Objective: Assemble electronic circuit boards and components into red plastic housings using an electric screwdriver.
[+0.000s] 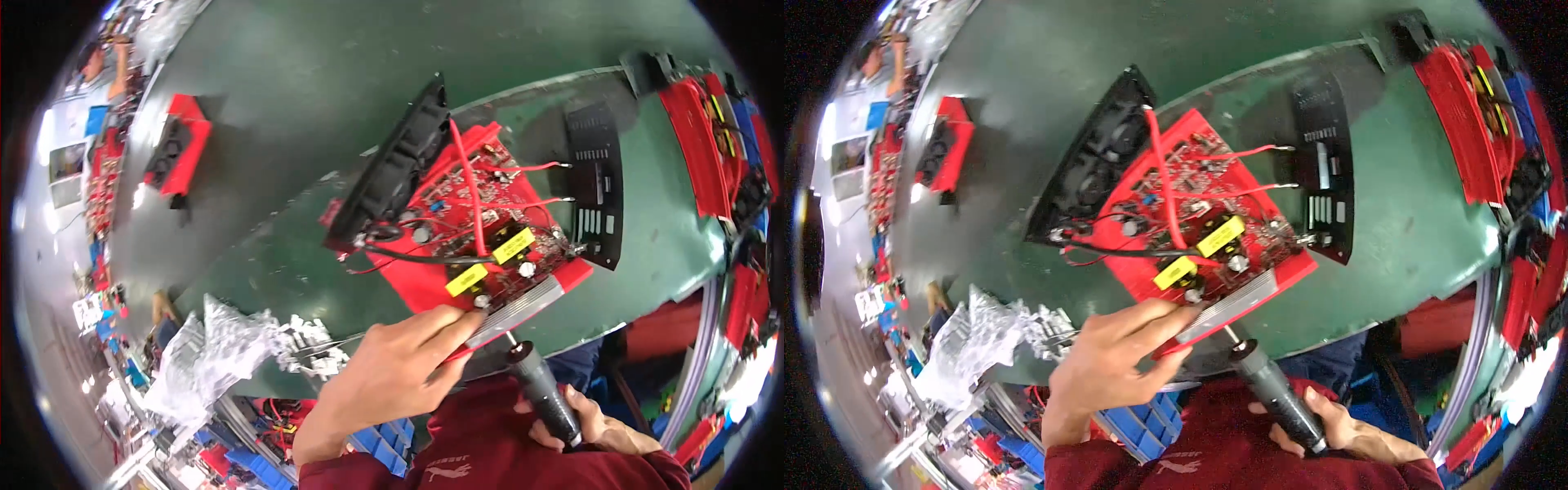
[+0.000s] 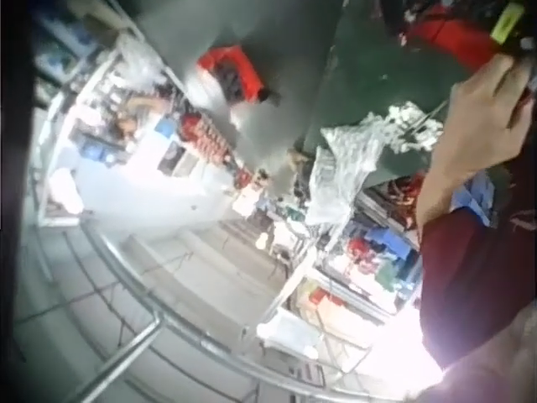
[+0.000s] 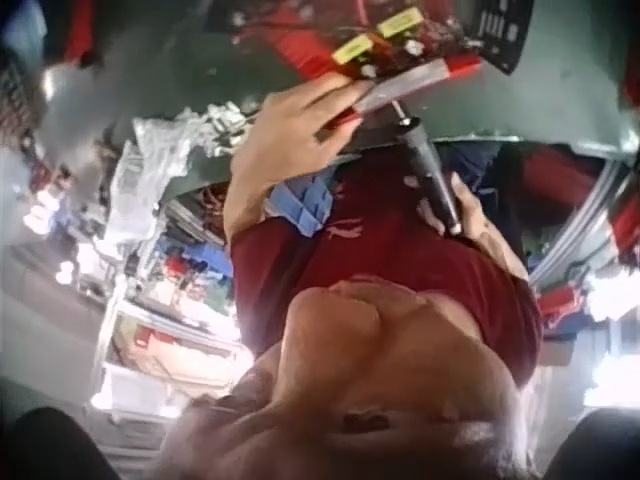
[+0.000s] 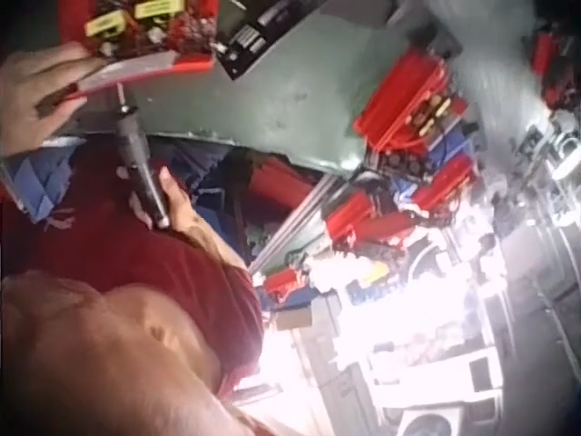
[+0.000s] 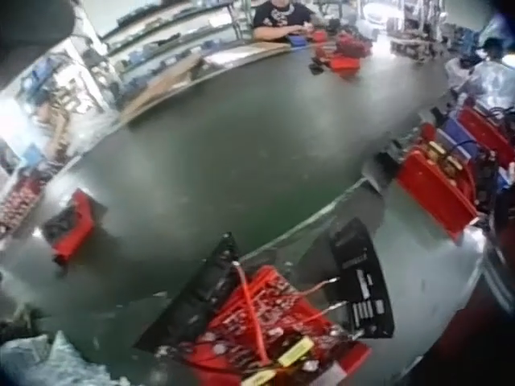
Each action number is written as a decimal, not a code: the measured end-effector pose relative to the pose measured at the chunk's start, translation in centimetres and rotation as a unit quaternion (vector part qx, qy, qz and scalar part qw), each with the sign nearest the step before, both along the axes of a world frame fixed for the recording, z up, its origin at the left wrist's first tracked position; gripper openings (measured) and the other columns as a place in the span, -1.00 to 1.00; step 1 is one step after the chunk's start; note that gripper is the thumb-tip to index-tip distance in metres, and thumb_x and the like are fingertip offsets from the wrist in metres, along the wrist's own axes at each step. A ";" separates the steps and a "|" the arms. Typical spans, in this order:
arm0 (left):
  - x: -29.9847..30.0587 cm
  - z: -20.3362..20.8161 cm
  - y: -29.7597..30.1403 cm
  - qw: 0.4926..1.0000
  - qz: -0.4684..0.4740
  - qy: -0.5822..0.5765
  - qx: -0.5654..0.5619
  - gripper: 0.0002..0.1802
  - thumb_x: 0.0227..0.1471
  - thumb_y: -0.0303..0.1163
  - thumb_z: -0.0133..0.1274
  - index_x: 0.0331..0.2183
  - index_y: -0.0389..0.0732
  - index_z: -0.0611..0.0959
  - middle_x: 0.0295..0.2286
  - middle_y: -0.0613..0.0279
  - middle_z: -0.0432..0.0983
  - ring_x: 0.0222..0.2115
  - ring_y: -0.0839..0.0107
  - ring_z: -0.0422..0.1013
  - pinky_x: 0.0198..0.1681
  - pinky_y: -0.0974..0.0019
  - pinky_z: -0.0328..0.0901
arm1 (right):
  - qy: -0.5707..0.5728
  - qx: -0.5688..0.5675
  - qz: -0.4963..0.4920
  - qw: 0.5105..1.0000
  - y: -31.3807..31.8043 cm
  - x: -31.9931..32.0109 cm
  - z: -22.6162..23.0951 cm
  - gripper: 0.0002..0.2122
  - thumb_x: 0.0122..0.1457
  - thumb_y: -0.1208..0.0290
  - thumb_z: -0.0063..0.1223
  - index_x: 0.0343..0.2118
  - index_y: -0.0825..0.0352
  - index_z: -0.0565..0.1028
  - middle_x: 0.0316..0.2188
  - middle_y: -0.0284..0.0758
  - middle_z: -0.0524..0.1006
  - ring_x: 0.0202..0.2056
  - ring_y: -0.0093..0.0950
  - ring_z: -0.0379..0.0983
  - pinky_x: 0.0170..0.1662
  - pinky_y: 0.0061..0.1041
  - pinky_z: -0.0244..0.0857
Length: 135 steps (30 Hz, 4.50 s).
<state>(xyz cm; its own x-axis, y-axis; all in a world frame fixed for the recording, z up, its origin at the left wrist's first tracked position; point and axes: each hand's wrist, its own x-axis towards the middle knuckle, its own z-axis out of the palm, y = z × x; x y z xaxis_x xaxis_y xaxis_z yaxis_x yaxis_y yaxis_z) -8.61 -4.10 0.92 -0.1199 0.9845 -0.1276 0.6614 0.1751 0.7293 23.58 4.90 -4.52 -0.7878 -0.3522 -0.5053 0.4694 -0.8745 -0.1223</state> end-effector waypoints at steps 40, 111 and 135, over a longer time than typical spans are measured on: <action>-16.7 9.9 1.3 0.895 0.063 0.432 0.087 -0.47 -0.33 -0.27 0.36 -0.28 -0.32 0.54 -0.41 -0.08 0.54 -0.37 -0.11 0.48 -0.29 -0.02 0.36 | -0.087 0.586 -0.107 0.799 4.0 3.5 2.6 -0.40 0.42 -0.12 -0.49 0.07 0.35 0.41 -0.47 -0.41 0.50 -0.53 -0.64 0.32 -0.45 -0.59 0.23; -4.2 -2.4 -13.7 0.860 0.492 0.133 0.009 -0.80 0.00 -0.43 0.27 -0.28 -0.30 0.71 -0.38 0.12 0.58 -0.42 0.36 0.50 -0.30 0.32 0.36 | -0.131 0.971 -0.133 0.150 13.1 -2.5 2.2 -0.63 0.18 0.54 0.18 0.07 0.30 0.49 0.09 -0.15 0.45 0.13 -0.20 0.37 0.22 -0.27 0.19; 6.6 2.7 5.6 0.977 0.160 0.085 0.111 -0.84 0.05 -0.64 0.22 -0.28 -0.36 0.58 -0.31 0.14 0.56 -0.38 0.49 0.47 -0.28 0.45 0.40 | -0.065 0.597 -0.133 0.789 -4.1 3.6 -1.6 -0.52 0.16 0.23 0.27 -0.01 0.45 0.36 -0.32 -0.03 0.58 -0.25 -0.21 0.60 -0.19 -0.32 0.43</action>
